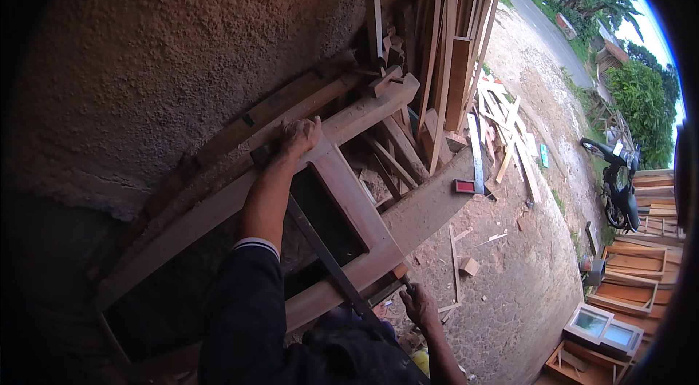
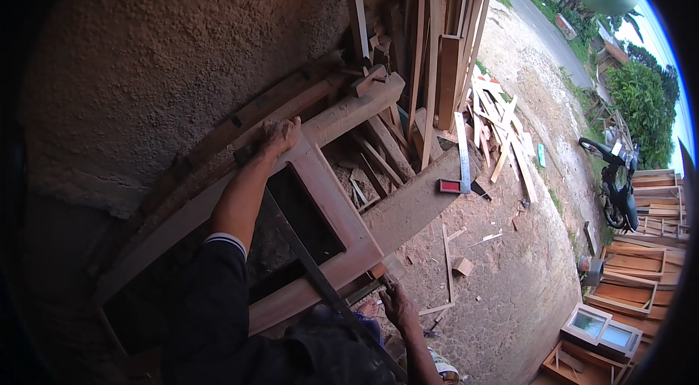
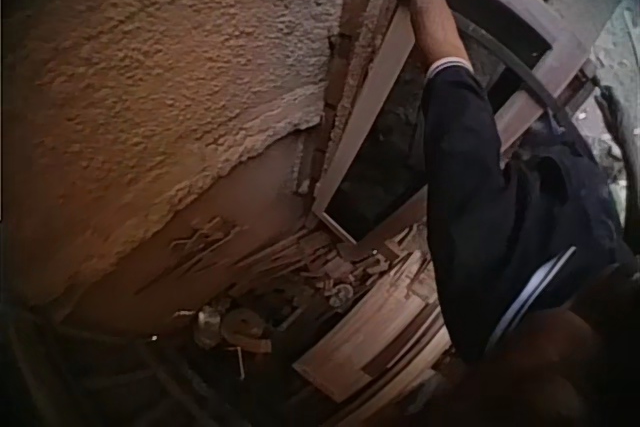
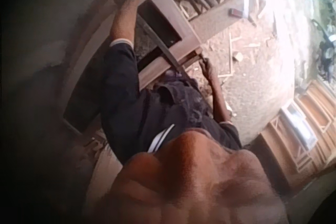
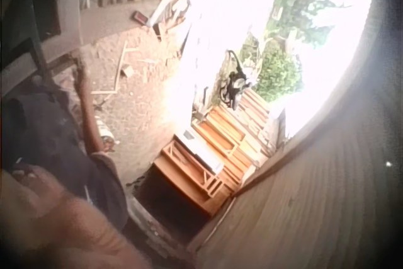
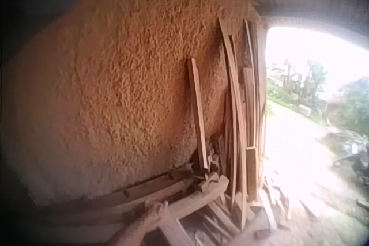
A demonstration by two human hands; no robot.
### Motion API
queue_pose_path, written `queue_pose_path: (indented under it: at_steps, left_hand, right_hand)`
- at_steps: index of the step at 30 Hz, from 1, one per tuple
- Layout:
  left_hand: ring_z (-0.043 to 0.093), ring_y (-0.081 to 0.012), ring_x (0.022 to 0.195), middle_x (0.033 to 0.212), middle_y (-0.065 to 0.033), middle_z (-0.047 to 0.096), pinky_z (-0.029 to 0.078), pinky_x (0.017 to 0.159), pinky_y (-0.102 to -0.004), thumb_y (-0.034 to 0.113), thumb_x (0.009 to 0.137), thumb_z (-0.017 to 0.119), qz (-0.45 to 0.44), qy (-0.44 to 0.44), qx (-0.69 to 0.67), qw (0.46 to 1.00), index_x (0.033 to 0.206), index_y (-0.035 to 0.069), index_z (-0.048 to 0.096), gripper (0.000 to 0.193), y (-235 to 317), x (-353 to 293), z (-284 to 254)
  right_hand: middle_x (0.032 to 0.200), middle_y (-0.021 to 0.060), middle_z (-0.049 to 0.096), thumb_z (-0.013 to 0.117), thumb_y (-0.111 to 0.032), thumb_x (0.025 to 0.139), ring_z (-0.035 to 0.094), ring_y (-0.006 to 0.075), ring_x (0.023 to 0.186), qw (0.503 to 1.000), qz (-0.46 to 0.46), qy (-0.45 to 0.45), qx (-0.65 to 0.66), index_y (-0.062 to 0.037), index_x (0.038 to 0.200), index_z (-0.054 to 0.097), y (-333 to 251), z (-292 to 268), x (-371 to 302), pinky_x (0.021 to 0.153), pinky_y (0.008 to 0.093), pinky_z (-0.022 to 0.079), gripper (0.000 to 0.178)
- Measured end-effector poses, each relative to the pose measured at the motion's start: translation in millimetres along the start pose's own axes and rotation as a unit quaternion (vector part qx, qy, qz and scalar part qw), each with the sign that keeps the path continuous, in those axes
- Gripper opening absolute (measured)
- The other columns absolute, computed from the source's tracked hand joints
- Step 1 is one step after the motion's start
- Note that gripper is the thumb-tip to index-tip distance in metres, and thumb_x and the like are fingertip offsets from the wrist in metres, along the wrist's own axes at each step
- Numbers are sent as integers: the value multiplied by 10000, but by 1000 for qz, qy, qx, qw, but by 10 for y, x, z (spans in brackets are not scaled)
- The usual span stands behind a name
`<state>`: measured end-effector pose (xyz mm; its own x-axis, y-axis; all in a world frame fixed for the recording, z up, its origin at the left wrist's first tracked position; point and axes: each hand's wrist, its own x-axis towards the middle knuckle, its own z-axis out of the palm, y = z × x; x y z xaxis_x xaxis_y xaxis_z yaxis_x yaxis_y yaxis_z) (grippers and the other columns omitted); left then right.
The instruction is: The person assembles a wooden frame with a glass panel, using a hammer to secure joints and a hand saw to trim excess wood. The person works on the floor, adjusting the frame and tools as needed.
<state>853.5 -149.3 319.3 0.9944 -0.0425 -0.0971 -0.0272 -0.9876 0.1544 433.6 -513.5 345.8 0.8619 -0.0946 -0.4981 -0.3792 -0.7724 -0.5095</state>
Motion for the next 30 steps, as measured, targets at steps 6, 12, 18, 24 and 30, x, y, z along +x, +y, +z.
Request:
queue_pose_path:
  at_steps: [6,12,18,24,30]
  left_hand:
    - [673,-399,1125,1145,-253,717,441,1046,-498,437,1063,255,-59,-31,-26,997,1057,-15,759,676,47,-55,-166]
    - [652,-410,1162,1168,-265,708,417,1074,-496,467,1056,253,-84,-28,-37,995,1085,-14,753,695,48,-37,-118]
    - [663,-385,1169,1195,-252,706,416,1045,-516,439,1056,237,-107,-37,-65,991,1116,2,755,680,143,63,-81]
    - [648,-440,1176,1171,-275,703,461,1043,-538,430,1040,282,-50,-44,-19,998,1078,9,765,642,79,-14,-195]
    - [694,-445,1070,1102,-280,720,544,940,-515,374,1027,341,-61,0,-6,998,1000,9,773,567,53,18,-54]
  right_hand:
    - [986,228,730,645,-403,969,704,435,936,1000,-16,13,-6,-55,1173,601,70,48,17,780,519,541,406]
    - [980,210,741,650,-394,969,712,428,917,999,-31,23,-10,-62,1173,598,123,78,25,774,508,552,394]
    - [1035,208,735,653,-392,968,701,422,979,1000,3,-8,-10,-63,1219,581,34,14,25,817,507,545,420]
    - [1070,203,729,651,-401,968,688,424,1017,999,23,-25,-13,-70,1260,572,-37,-38,22,838,516,536,448]
    - [1021,204,731,652,-395,967,692,436,971,1000,15,-13,-21,-65,1225,573,-15,-17,23,806,523,532,427]
